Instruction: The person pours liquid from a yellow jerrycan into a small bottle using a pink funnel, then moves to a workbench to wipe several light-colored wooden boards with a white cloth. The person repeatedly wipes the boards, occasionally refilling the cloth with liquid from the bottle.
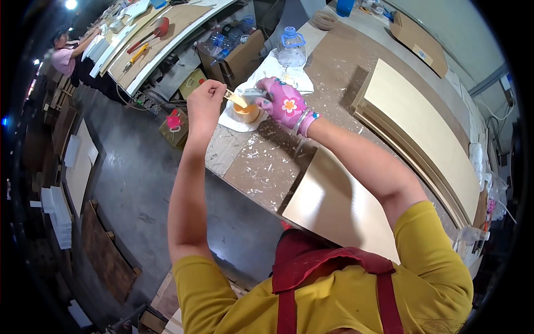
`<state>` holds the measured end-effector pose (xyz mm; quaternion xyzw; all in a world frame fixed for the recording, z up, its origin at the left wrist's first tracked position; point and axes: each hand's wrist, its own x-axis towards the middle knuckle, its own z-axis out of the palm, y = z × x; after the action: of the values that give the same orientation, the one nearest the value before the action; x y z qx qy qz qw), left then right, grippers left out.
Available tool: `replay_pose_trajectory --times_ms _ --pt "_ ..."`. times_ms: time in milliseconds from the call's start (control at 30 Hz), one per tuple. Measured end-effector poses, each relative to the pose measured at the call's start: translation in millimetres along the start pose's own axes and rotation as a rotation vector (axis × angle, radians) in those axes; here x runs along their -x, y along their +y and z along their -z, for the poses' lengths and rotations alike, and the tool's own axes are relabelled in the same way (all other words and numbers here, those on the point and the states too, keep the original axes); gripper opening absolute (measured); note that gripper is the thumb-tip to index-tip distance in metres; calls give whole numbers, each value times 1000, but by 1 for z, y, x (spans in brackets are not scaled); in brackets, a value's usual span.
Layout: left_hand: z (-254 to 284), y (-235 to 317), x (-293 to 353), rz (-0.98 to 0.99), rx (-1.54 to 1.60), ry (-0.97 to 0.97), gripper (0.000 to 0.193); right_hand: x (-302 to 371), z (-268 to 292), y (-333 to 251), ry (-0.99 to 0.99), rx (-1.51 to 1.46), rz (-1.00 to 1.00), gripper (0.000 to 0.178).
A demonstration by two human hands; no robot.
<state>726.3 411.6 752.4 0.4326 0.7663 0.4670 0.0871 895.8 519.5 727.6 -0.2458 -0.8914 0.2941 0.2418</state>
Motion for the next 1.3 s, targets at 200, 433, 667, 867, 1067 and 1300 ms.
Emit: replay_pose_trajectory --times_ms 200,433,667,867,1067,1300 --pt "-6 14 8 -51 -90 14 14 -4 3 -9 -42 -38 13 33" --pt "-4 7 12 -182 -193 81 15 -10 8 13 -61 -490 -226 27" --pt "-2 17 19 -259 -128 140 12 5 6 25 -165 -936 -417 33" --pt "-4 24 22 -361 -139 165 10 8 -2 24 -146 -960 -456 30" --pt "-15 20 29 -449 -189 92 7 -2 -2 15 -54 -841 -473 27" --pt "-10 10 29 -446 -190 150 6 6 10 25 -199 -1191 -508 28"
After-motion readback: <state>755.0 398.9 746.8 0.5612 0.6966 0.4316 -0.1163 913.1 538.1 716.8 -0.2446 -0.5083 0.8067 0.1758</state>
